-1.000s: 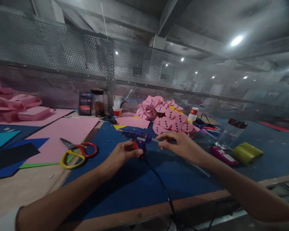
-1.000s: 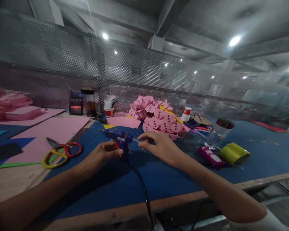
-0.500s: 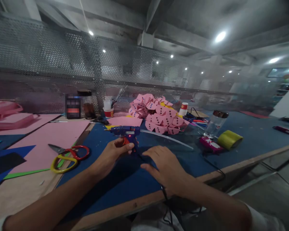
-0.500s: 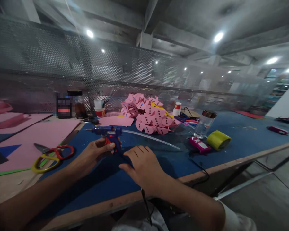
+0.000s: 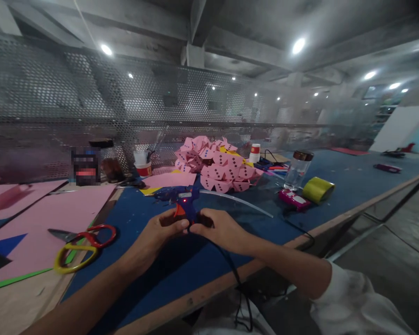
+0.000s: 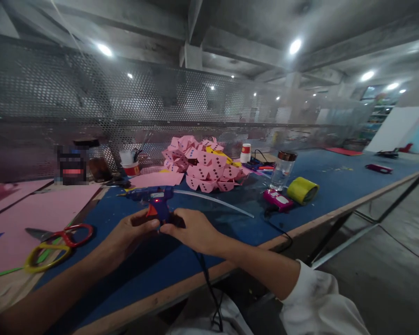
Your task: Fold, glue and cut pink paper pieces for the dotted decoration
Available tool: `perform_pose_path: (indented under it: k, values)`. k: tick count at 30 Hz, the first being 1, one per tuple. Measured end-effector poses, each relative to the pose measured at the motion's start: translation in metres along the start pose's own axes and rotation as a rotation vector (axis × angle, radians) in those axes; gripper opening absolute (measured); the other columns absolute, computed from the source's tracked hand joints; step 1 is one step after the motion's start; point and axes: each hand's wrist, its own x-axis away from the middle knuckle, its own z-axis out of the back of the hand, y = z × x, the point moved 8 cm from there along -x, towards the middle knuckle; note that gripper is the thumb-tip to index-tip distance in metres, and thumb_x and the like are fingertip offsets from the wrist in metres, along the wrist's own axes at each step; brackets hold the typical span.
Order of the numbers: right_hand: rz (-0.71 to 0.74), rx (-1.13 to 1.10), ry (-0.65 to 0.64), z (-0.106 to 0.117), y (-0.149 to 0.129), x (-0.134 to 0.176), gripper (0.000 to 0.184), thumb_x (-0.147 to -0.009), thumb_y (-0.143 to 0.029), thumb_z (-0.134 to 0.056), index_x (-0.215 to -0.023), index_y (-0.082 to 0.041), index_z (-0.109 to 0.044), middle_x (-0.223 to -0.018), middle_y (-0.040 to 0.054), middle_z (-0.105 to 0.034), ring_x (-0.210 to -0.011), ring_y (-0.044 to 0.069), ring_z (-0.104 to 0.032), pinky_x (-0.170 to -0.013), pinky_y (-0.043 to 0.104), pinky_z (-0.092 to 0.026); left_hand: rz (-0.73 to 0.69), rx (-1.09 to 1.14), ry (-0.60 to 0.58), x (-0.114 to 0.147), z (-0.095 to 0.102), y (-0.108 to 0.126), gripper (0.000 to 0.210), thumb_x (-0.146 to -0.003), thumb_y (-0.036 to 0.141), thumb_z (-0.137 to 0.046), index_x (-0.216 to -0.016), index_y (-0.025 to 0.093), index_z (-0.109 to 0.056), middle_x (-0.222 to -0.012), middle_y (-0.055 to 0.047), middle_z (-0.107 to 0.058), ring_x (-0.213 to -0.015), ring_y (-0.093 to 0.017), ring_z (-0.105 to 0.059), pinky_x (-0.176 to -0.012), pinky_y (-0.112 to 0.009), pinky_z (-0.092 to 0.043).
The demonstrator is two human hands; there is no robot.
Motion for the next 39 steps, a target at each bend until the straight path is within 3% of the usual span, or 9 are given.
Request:
perform_pose_path:
  k: [4, 7, 13, 19, 25, 32, 39]
  values:
    - [0.003, 0.062, 0.095, 0.037, 0.001, 0.008, 0.035, -0.097, -0.052, -0.064, -0.087, -0.018, -0.064, -0.080, -0.0020, -0.064, -0.073, 0.014, -0.056, -0.065, 0.025, -0.037, 0.007, -0.014, -0.048, 0.002, -0.007, 0.000, 0.060, -0.065, 0.046, -0.096, -0.118, 0.022, -0.079, -0.124, -0.013, -0.078, -0.123, -0.036, -0.068, -0.098, -0.044, -0.059]
    - [-0.001, 0.177, 0.173, 0.073, -0.003, 0.019, 0.033, -0.096, -0.050, -0.066, -0.086, -0.018, -0.063, -0.079, -0.0009, -0.064, -0.073, 0.015, -0.057, -0.068, 0.026, -0.038, 0.000, -0.036, -0.031, 0.003, -0.006, 0.000, 0.058, -0.066, 0.049, -0.095, -0.114, 0.021, -0.080, -0.120, -0.015, -0.079, -0.119, -0.036, -0.070, -0.096, -0.044, -0.060]
    - [-0.071, 0.245, 0.118, 0.122, 0.002, 0.043, 0.035, -0.097, -0.052, -0.063, -0.085, -0.019, -0.062, -0.077, -0.0021, -0.059, -0.072, 0.015, -0.054, -0.066, 0.027, -0.037, 0.014, -0.092, -0.043, 0.001, -0.003, 0.000, 0.048, -0.073, 0.051, -0.090, -0.110, 0.021, -0.081, -0.115, -0.013, -0.080, -0.112, -0.032, -0.072, -0.094, -0.039, -0.060]
    - [-0.189, 0.166, -0.049, 0.129, 0.054, 0.060, 0.042, -0.097, -0.058, -0.059, -0.089, -0.017, -0.065, -0.078, -0.0026, -0.055, -0.072, 0.015, -0.052, -0.064, 0.027, -0.036, 0.013, -0.090, 0.021, -0.004, 0.007, -0.001, 0.045, -0.073, 0.053, -0.090, -0.103, 0.020, -0.082, -0.097, -0.009, -0.079, -0.098, -0.026, -0.073, -0.089, -0.035, -0.060]
    - [-0.264, 0.105, -0.079, 0.128, 0.097, 0.068, 0.047, -0.093, -0.062, -0.061, -0.093, -0.016, -0.068, -0.079, -0.0016, -0.058, -0.075, 0.017, -0.055, -0.067, 0.027, -0.039, -0.005, -0.105, 0.018, -0.006, 0.010, -0.005, 0.043, -0.075, 0.053, -0.088, -0.100, 0.020, -0.082, -0.095, -0.009, -0.078, -0.093, -0.024, -0.072, -0.085, -0.033, -0.061]
    - [-0.272, 0.178, 0.133, 0.144, 0.106, 0.076, 0.041, -0.091, -0.060, -0.065, -0.092, -0.018, -0.065, -0.078, -0.0012, -0.060, -0.075, 0.018, -0.058, -0.066, 0.027, -0.042, -0.006, -0.122, 0.035, -0.009, 0.014, -0.008, 0.039, -0.076, 0.055, -0.086, -0.098, 0.022, -0.083, -0.092, -0.006, -0.077, -0.091, -0.022, -0.072, -0.082, -0.029, -0.061]
    - [-0.269, 0.508, 0.410, 0.176, 0.107, 0.103, 0.033, -0.090, -0.052, -0.069, -0.100, -0.021, -0.066, -0.080, 0.0003, -0.067, -0.071, 0.018, -0.061, -0.067, 0.029, -0.044, -0.024, -0.157, 0.002, -0.016, 0.021, -0.018, 0.037, -0.080, 0.054, -0.083, -0.101, 0.023, -0.082, -0.094, -0.006, -0.077, -0.094, -0.024, -0.072, -0.086, -0.031, -0.063]
